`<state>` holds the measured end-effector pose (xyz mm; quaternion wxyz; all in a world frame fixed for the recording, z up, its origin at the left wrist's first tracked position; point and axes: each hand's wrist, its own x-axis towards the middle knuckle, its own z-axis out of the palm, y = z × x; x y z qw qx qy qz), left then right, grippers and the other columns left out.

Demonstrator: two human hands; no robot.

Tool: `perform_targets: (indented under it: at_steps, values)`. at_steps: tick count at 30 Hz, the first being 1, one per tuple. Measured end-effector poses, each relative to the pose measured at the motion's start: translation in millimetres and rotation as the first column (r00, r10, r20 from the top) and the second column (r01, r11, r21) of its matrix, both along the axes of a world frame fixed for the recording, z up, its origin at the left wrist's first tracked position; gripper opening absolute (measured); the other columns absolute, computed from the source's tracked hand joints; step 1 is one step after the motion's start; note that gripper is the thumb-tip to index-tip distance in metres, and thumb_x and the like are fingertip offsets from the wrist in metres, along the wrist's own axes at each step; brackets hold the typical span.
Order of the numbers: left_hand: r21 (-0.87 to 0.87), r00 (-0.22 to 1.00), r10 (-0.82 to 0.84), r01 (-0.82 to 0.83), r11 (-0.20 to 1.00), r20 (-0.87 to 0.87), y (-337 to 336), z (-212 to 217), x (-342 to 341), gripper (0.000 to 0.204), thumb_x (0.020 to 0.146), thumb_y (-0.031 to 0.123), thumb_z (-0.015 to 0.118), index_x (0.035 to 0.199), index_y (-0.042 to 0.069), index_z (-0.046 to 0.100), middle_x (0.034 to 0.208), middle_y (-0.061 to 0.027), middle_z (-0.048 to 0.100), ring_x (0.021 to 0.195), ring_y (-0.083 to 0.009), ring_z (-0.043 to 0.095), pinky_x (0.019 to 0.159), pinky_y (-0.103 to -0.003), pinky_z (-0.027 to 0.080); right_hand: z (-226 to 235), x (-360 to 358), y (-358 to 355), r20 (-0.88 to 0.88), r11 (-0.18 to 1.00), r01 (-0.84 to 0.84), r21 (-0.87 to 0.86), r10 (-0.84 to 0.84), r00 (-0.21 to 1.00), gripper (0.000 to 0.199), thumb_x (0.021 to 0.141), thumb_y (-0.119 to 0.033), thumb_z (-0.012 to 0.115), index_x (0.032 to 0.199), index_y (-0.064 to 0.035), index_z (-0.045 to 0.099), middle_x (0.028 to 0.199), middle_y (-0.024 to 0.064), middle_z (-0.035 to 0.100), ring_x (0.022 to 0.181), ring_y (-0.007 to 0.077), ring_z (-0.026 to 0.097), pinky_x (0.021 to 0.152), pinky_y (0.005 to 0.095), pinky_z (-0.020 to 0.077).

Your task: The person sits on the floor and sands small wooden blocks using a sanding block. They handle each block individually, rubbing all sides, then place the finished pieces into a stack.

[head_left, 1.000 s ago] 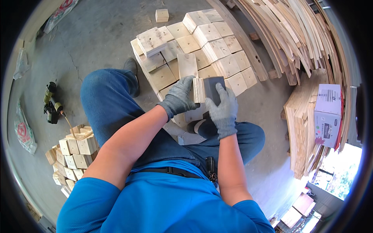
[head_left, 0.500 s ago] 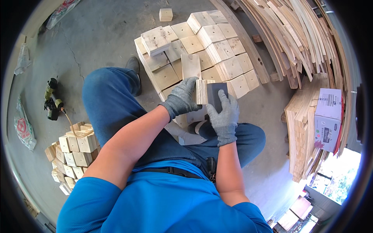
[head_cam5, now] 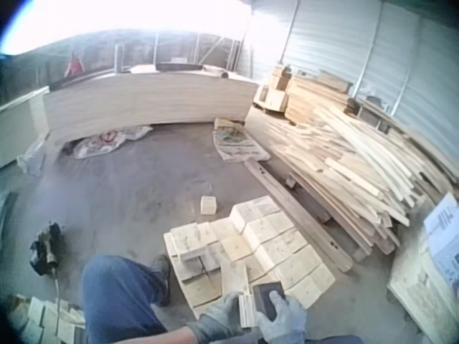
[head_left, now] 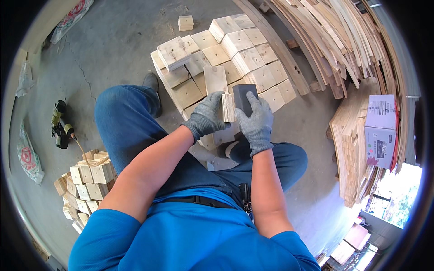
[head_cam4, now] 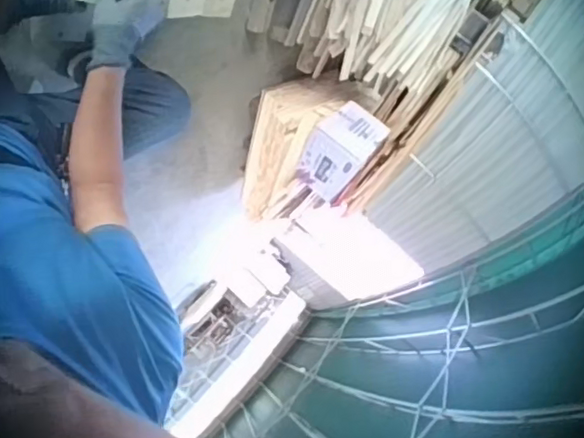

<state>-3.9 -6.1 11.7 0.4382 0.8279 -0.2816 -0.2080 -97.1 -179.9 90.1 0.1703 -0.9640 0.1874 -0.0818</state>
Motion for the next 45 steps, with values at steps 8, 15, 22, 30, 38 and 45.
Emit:
perform_targets:
  at_steps: [8, 15, 22, 30, 38, 45]
  values:
    - [-0.031, 0.999, -0.009, 0.011, 0.999, 0.045, 1, -6, -1, 0.106, 0.064, 0.04, 0.098, 0.151, 0.009, 0.046, 0.143, -0.0229, 0.06, 0.133, -0.0425, 0.06, 0.113, -0.047, 0.052, 4, -21, 13, -0.016, 1.0, 0.015, -0.004, -0.016, 1.0, 0.071, 0.083, -0.029, 0.089, 0.148, -0.012, 0.065, 0.137, 0.0237, 0.063, 0.128, 0.0441, 0.059, 0.11, 0.0549, 0.0486]
    - [-0.036, 0.998, -0.007, 0.009, 0.999, 0.055, -1, -1, 1, 0.106, 0.063, 0.04, 0.099, 0.15, 0.008, 0.047, 0.14, -0.0233, 0.06, 0.131, -0.0423, 0.061, 0.112, -0.047, 0.052, -1, -15, 9, -0.008, 0.998, 0.033, -0.058, -0.034, 0.999, 0.071, 0.081, -0.029, 0.09, 0.146, -0.0126, 0.067, 0.137, 0.0248, 0.064, 0.127, 0.0444, 0.061, 0.11, 0.0543, 0.0497]
    - [0.027, 1.0, -0.01, 0.01, 1.0, 0.024, -1, 7, 0, 0.108, 0.064, 0.041, 0.099, 0.152, 0.011, 0.045, 0.143, -0.0241, 0.058, 0.133, -0.0426, 0.06, 0.113, -0.047, 0.052, -5, -19, 10, 0.023, 0.999, 0.045, -0.024, -0.044, 0.999, 0.071, 0.081, -0.031, 0.091, 0.145, -0.0108, 0.068, 0.138, 0.0265, 0.063, 0.128, 0.0451, 0.06, 0.111, 0.0534, 0.0498]
    - [0.02, 1.0, -0.014, 0.013, 1.0, 0.028, 1, -1, 0, 0.11, 0.064, 0.042, 0.099, 0.154, 0.009, 0.044, 0.146, -0.0246, 0.058, 0.136, -0.0427, 0.059, 0.115, -0.047, 0.051, -3, -19, 12, 0.001, 0.999, 0.042, -0.028, -0.042, 0.999, 0.072, 0.081, -0.03, 0.091, 0.146, -0.0102, 0.067, 0.137, 0.027, 0.063, 0.13, 0.045, 0.059, 0.112, 0.0535, 0.0494]
    - [-0.003, 0.998, -0.029, 0.029, 1.0, 0.052, 1, -3, 1, 0.11, 0.064, 0.042, 0.099, 0.153, 0.008, 0.045, 0.146, -0.0243, 0.058, 0.136, -0.0424, 0.059, 0.115, -0.046, 0.051, -7, -21, 8, 0.016, 0.999, 0.037, 0.01, -0.037, 0.999, 0.071, 0.082, -0.036, 0.088, 0.146, -0.0108, 0.068, 0.141, 0.0258, 0.062, 0.128, 0.0446, 0.061, 0.11, 0.0546, 0.051]
    - [0.001, 0.999, -0.027, 0.027, 1.0, 0.04, 0, 4, 1, 0.108, 0.063, 0.041, 0.099, 0.15, 0.008, 0.046, 0.141, -0.0246, 0.059, 0.132, -0.0432, 0.06, 0.114, -0.047, 0.051, -11, -21, 6, 0.046, 0.999, 0.031, 0.016, -0.032, 0.998, 0.071, 0.082, -0.036, 0.088, 0.146, -0.0113, 0.068, 0.14, 0.0256, 0.062, 0.128, 0.045, 0.061, 0.11, 0.0546, 0.0505]
